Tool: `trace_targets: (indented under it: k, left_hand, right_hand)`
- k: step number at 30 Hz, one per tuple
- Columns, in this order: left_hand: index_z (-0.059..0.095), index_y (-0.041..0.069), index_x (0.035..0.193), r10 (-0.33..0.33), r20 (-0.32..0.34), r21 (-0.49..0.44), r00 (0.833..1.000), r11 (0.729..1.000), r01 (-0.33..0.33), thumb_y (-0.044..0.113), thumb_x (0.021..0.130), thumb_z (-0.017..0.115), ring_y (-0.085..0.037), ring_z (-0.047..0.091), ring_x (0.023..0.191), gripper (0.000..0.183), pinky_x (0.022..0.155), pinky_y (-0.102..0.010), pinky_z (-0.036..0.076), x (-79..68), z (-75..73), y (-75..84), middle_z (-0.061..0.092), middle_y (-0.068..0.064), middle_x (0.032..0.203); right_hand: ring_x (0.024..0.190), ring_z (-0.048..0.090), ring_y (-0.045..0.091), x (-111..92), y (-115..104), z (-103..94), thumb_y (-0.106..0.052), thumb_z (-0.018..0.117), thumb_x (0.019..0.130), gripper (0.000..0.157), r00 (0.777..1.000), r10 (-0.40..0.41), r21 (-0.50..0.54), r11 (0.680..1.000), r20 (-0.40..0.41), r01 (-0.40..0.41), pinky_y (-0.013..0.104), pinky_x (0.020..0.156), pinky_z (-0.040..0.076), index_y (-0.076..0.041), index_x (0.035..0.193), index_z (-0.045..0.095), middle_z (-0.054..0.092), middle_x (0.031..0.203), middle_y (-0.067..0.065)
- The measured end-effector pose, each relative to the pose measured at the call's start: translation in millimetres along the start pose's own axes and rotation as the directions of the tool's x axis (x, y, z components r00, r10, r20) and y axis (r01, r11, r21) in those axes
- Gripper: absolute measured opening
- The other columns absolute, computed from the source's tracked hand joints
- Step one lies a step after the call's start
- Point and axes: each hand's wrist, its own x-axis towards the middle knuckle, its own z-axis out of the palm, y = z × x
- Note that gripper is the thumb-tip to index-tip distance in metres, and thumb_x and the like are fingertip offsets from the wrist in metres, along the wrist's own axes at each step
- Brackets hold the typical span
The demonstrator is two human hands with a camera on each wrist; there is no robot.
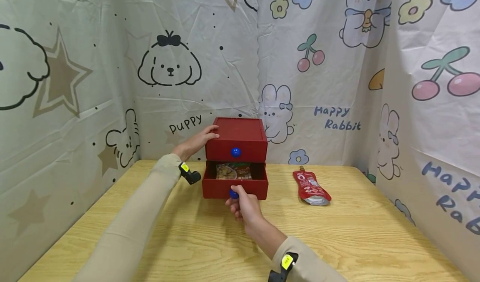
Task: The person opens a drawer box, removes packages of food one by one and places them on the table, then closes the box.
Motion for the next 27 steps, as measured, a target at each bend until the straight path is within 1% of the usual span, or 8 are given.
trace_targets:
  k: [8, 13, 19, 27]
  left_hand:
    - [0.024, 0.020, 0.165, -0.003, -0.002, 0.011, 1.000, 1.000, 0.003, 0.038, 0.108, 0.046, -0.030, 0.017, 0.155, 0.064, 0.122, -0.051, 0.017, 0.2, 0.6, -2.0, 0.019, -0.008, 0.170]
    - [0.024, 0.019, 0.165, 0.002, -0.003, 0.006, 1.000, 1.000, -0.002, 0.037, 0.108, 0.047, -0.029, 0.016, 0.155, 0.064, 0.122, -0.050, 0.017, 0.4, 0.4, -2.2, 0.018, -0.009, 0.170]
    - [0.024, 0.018, 0.165, 0.006, -0.003, 0.003, 1.000, 1.000, -0.006, 0.036, 0.108, 0.047, -0.030, 0.016, 0.155, 0.064, 0.122, -0.050, 0.017, -0.3, 0.6, -1.7, 0.018, -0.009, 0.170]
    - [0.025, 0.016, 0.165, 0.017, -0.005, 0.000, 1.000, 1.000, -0.017, 0.035, 0.108, 0.047, -0.031, 0.016, 0.155, 0.064, 0.122, -0.050, 0.017, 1.5, 0.6, -1.5, 0.018, -0.010, 0.170]
  right_hand:
    - [0.049, 0.036, 0.008, -10.5, 1.6, -1.7, -0.053, 0.062, 0.097, 0.052, 1.000, -0.002, -0.018, 1.000, 0.028, 0.003, 0.024, 0.047, 0.028, -0.005, 0.077, 0.069, 0.051, 0.058, -0.001]
    - [0.049, 0.037, 0.008, -14.3, 1.9, -2.0, -0.051, 0.063, 0.097, 0.052, 0.999, -0.009, -0.011, 1.000, 0.031, 0.009, 0.023, 0.047, 0.029, -0.004, 0.077, 0.069, 0.052, 0.058, -0.001]
    - [0.048, 0.037, 0.007, -18.9, 3.0, -3.1, -0.051, 0.062, 0.098, 0.051, 0.999, 0.006, -0.012, 1.000, 0.037, -0.005, 0.022, 0.047, 0.029, -0.005, 0.076, 0.069, 0.052, 0.057, -0.002]
    - [0.047, 0.038, 0.007, -27.2, 4.8, -5.6, -0.049, 0.060, 0.099, 0.051, 0.998, -0.007, -0.024, 1.000, 0.058, 0.009, 0.020, 0.045, 0.030, -0.006, 0.075, 0.069, 0.052, 0.057, -0.002]
